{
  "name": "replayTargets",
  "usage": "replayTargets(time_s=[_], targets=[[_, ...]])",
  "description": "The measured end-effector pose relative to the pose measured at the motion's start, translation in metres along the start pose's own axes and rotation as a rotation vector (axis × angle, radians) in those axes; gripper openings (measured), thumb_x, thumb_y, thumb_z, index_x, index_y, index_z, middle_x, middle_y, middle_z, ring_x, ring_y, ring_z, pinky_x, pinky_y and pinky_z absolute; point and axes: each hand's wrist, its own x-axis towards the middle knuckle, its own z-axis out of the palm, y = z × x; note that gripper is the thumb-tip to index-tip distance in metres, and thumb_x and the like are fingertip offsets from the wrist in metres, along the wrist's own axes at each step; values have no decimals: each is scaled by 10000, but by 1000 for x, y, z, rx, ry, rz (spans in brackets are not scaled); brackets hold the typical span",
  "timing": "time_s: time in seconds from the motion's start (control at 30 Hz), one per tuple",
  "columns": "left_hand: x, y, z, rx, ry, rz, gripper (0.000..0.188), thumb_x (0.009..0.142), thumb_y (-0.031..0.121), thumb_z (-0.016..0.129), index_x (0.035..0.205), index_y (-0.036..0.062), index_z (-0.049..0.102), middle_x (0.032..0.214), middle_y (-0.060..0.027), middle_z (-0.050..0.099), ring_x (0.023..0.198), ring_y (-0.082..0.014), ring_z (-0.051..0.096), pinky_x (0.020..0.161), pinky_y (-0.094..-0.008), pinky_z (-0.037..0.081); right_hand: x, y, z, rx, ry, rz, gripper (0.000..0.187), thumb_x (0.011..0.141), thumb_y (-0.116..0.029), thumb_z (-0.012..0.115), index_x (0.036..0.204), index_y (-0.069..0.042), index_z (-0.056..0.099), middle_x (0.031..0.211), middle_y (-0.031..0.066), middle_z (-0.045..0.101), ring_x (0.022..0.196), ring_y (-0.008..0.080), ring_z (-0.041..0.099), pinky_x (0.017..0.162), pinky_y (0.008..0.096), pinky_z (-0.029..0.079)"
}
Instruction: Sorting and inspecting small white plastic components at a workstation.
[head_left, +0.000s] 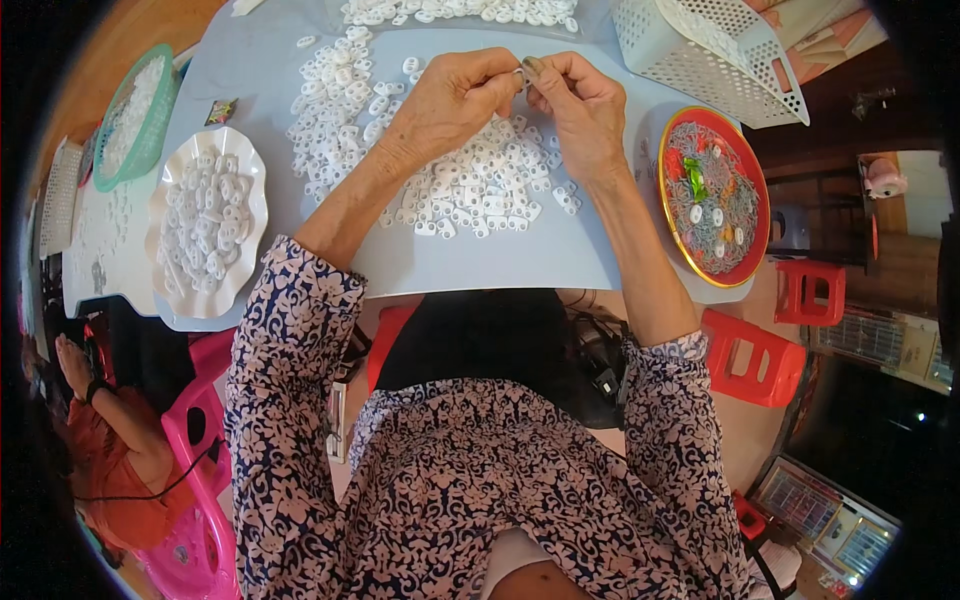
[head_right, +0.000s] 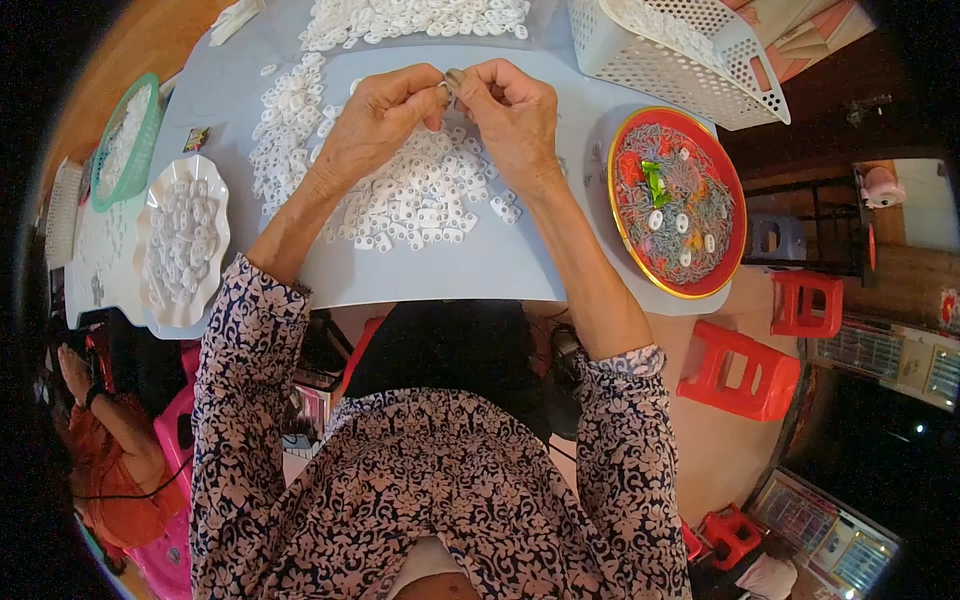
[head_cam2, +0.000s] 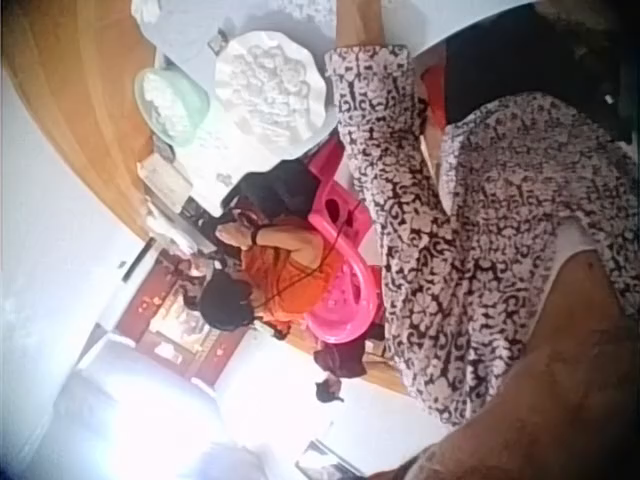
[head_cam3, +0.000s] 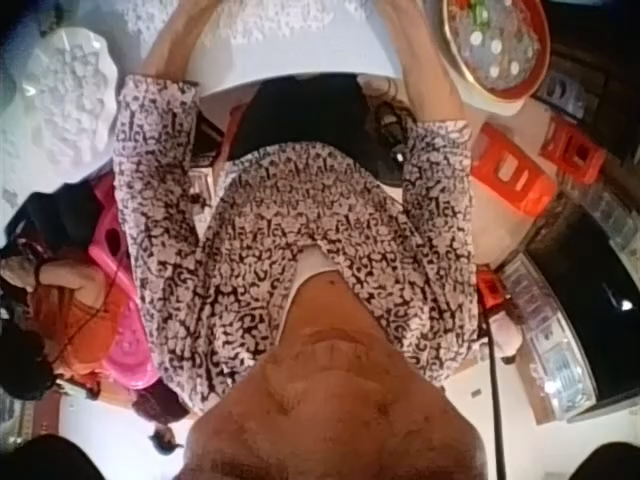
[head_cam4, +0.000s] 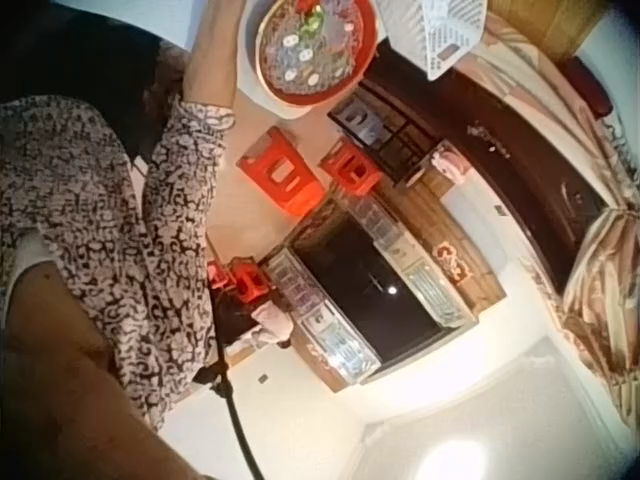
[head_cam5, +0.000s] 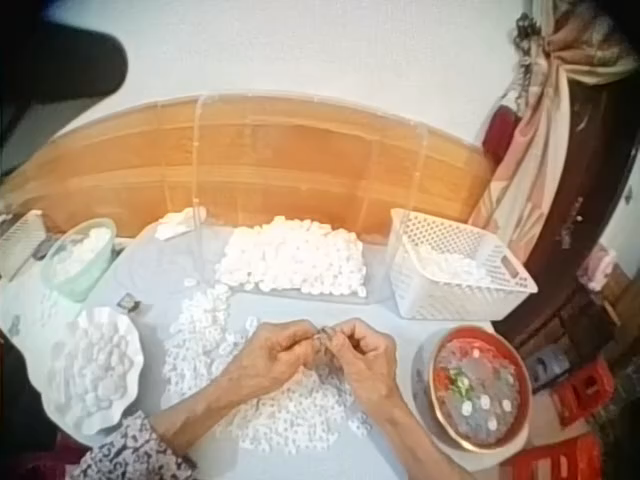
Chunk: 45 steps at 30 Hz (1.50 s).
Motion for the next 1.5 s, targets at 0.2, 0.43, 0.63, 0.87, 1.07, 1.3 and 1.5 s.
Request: replayTargets(time_s=[0.2, 0.43, 0.63, 0.87, 1.07, 1.3, 1.5], targets=[[4, -13, -6, 20, 4, -14, 193, 888, 178, 510, 821, 30, 614, 612, -13, 559, 556, -73, 450, 505, -244, 364, 0, -4, 6, 4, 4, 33, 144, 857, -152, 658, 849, -7, 659, 726, -19, 613, 630, 39, 490, 579, 182, 415], [7, 1, -25, 83, -63, -64, 183, 912, 183, 527, 892, 33, 629, 717, -26, 585, 668, -101, 501, 617, -249, 392, 0, -4, -2, -11, 39, 42, 122, 858, -112, 640, 894, 3, 654, 762, 10, 634, 634, 44, 518, 589, 189, 440], [2, -12, -23, 725, -123, 213, 110, 800, 109, 615, 868, 26, 593, 759, -116, 553, 804, -267, 513, 715, -358, 432, 2, -6, -3, 95, 53, 147, 139, 857, -100, 629, 904, 30, 644, 786, 67, 663, 636, 63, 566, 597, 202, 483], [-3, -10, -13, 757, -148, 207, 107, 765, 97, 596, 828, 11, 599, 808, -148, 557, 864, -344, 516, 775, -427, 456, 2, -2, -5, 1, -17, 126, 149, 863, -103, 629, 945, 18, 656, 790, 37, 639, 659, 67, 541, 628, 203, 461], [5, -3, -18, 268, 10, -93, 150, 818, 132, 595, 870, -7, 618, 748, -89, 621, 754, -174, 563, 707, -300, 464, -1, -8, -2, 61, -69, 128, 161, 869, -94, 626, 981, 18, 656, 829, 37, 637, 692, 79, 527, 654, 214, 452], [4, -4, -12, -368, 60, -228, 211, 865, 182, 550, 856, -6, 646, 740, -49, 624, 727, -112, 541, 683, -249, 441, -1, -7, -3, 48, -82, 49, 183, 875, -85, 617, 1010, 35, 649, 800, 34, 617, 694, 91, 521, 649, 223, 448], [4, -4, -13, -399, 70, -232, 235, 881, 209, 542, 860, 4, 654, 755, -56, 618, 714, -110, 536, 671, -244, 435, -1, -6, -3, 74, -58, 32, 186, 874, -77, 617, 1025, 28, 646, 821, 36, 626, 708, 89, 531, 662, 221, 451]])
